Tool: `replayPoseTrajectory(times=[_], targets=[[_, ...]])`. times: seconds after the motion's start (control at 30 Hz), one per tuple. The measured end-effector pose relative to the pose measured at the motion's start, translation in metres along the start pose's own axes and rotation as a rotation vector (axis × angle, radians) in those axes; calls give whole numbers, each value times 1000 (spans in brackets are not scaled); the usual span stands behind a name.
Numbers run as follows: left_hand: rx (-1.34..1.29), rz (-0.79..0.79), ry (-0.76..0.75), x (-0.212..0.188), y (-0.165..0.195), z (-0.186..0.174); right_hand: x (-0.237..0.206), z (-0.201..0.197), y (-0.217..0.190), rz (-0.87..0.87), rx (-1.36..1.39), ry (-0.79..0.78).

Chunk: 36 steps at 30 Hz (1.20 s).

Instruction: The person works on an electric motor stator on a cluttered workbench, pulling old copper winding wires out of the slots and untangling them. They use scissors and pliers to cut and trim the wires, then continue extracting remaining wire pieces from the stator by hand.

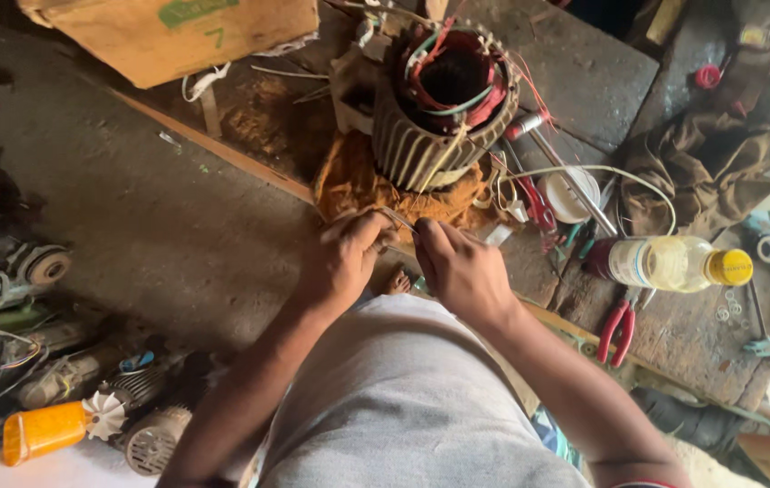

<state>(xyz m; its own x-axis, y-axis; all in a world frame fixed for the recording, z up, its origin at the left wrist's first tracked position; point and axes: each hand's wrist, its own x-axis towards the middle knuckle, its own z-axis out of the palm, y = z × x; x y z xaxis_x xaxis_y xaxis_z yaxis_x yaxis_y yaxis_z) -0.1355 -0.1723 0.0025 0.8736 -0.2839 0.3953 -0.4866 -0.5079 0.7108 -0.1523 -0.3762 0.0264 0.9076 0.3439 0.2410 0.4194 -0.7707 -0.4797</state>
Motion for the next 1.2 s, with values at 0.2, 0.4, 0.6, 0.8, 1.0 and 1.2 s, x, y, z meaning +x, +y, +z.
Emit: replayPoseTrajectory(times=[0.2,0.4,0.6,0.8,1.0,1.2], targets=[[-37,-55,-1,-11,-3,-9,9,19,19,240,109,-407],[18,7,13,-13,-6,-12,4,19,18,339,-82,-391],[129,24,-10,-17,-5,-21,11,21,12,262,-63,-379],[255,-158,-254,-13,-10,-11,4,24,12,303,164,-599],[-455,-361,-161,-22,5,-10,6,-18,-3,245,-59,8],[206,-65,-84,-20,3,-29,13,4,-14,3,-231,-151]])
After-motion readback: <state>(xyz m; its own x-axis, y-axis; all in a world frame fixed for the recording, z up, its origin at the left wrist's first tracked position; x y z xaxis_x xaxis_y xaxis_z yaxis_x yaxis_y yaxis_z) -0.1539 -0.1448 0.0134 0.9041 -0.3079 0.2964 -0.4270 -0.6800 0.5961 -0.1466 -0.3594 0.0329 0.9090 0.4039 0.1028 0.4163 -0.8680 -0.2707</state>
